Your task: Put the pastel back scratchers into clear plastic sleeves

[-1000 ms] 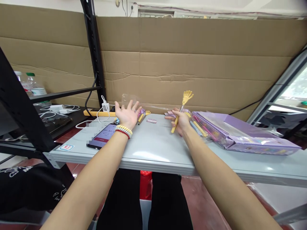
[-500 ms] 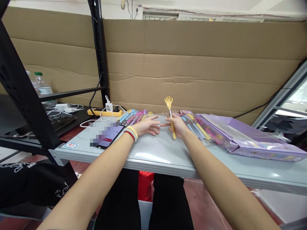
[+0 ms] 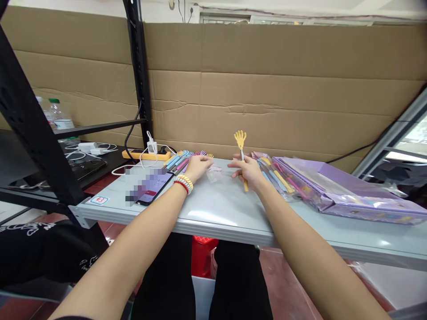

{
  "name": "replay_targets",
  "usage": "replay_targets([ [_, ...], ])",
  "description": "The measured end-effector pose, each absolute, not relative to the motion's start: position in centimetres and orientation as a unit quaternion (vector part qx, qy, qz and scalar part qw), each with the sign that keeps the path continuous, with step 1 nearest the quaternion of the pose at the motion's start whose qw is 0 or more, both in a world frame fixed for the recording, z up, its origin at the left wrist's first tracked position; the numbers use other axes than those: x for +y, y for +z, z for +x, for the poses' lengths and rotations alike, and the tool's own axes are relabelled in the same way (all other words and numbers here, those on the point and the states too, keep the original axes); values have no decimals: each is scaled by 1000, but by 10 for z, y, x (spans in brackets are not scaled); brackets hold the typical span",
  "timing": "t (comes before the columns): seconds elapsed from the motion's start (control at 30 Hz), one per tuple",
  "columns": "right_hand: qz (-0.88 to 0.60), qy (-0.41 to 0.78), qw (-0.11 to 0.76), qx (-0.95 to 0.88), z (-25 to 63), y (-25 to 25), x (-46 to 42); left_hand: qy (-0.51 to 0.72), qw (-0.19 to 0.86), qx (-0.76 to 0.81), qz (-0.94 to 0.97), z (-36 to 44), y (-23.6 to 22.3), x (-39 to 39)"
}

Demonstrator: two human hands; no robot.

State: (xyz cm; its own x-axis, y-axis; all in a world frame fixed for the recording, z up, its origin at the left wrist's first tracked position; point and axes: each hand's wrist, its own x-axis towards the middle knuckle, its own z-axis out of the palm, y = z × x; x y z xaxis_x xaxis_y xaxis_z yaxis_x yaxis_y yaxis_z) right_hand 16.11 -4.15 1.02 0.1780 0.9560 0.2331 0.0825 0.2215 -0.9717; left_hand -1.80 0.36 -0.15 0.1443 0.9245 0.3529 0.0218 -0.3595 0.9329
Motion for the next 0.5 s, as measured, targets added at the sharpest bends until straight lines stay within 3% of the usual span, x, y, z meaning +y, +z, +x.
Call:
replay_targets([
  [0.13, -536, 403, 463, -580, 163, 7, -43, 503, 475, 371, 620, -18, 0, -2],
  [0.23, -511, 436, 420, -611, 160, 7, -45, 504, 492, 352, 617, -18, 4, -8],
  [0.5, -467, 458, 430, -623, 155, 10, -51, 517, 512, 301, 616, -17, 3, -6],
])
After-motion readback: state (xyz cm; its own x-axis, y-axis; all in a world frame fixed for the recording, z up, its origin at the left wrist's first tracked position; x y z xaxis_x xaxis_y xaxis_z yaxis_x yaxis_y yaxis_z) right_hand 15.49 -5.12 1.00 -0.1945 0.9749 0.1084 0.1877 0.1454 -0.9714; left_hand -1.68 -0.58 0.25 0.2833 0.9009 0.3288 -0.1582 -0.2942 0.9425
